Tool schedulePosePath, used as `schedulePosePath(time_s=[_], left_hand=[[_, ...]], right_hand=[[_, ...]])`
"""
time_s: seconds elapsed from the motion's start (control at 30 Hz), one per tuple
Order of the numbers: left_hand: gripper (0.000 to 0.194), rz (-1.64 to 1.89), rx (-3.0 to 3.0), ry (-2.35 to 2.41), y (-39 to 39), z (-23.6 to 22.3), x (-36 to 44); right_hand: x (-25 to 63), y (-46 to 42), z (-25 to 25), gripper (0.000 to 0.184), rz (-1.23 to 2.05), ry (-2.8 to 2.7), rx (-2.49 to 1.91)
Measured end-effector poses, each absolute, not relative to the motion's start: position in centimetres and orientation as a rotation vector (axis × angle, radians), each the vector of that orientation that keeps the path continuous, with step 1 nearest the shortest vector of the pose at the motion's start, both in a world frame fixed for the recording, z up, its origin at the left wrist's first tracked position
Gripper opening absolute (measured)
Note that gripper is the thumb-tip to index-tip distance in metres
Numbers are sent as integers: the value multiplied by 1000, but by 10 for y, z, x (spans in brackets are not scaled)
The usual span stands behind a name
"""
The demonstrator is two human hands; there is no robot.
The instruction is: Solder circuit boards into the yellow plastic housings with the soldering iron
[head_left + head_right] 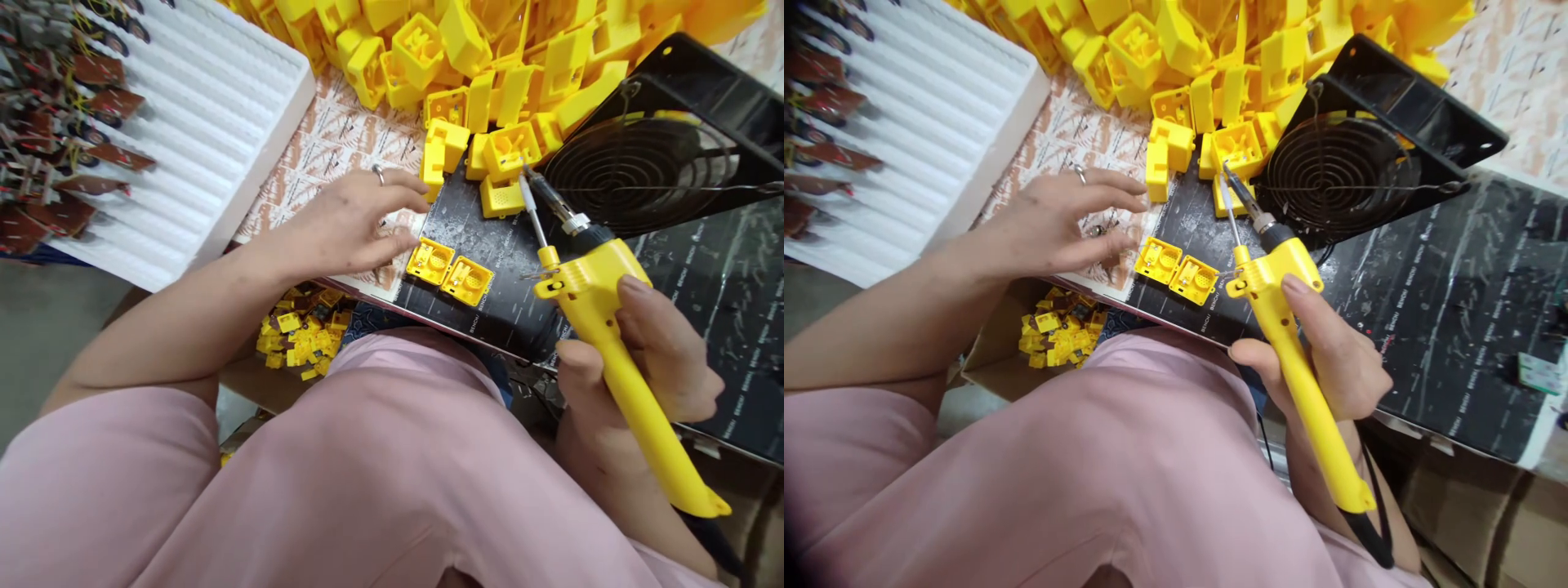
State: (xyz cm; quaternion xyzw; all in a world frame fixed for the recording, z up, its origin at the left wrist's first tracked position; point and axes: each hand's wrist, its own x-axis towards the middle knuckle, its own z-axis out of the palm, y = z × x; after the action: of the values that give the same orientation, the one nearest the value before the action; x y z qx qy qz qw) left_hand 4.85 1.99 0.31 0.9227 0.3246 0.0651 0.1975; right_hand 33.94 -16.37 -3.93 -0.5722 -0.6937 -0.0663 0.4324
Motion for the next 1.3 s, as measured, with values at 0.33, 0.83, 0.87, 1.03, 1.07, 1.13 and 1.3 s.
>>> schedulePosePath(time_s=[0.33, 0.83, 0.87, 1.03, 1.07, 1.13, 1.3], left_hand=[[43, -534, 2710, 581, 15, 54, -9], [36, 195, 2898, 901, 44, -29, 55], [34, 183, 2942, 742, 38, -27, 45], [46, 365, 2855, 579, 22, -24, 14], [53, 371, 2809, 670, 20, -25, 11], [70, 344, 2727, 855, 17, -28, 8], [53, 387, 2665, 914, 7, -40, 12]], right_hand=[[323, -119, -16, 4, -388, -2102, -1176], [312, -115, -51, 32, 23, -2121, -1251], [313, -115, -51, 30, 26, -2123, -1261], [312, -113, -52, 30, 15, -2138, -1292], [312, -113, -51, 32, 14, -2138, -1288], [311, -113, -49, 35, -9, -2134, -1286], [308, -107, -39, 27, -235, -2070, -1359]])
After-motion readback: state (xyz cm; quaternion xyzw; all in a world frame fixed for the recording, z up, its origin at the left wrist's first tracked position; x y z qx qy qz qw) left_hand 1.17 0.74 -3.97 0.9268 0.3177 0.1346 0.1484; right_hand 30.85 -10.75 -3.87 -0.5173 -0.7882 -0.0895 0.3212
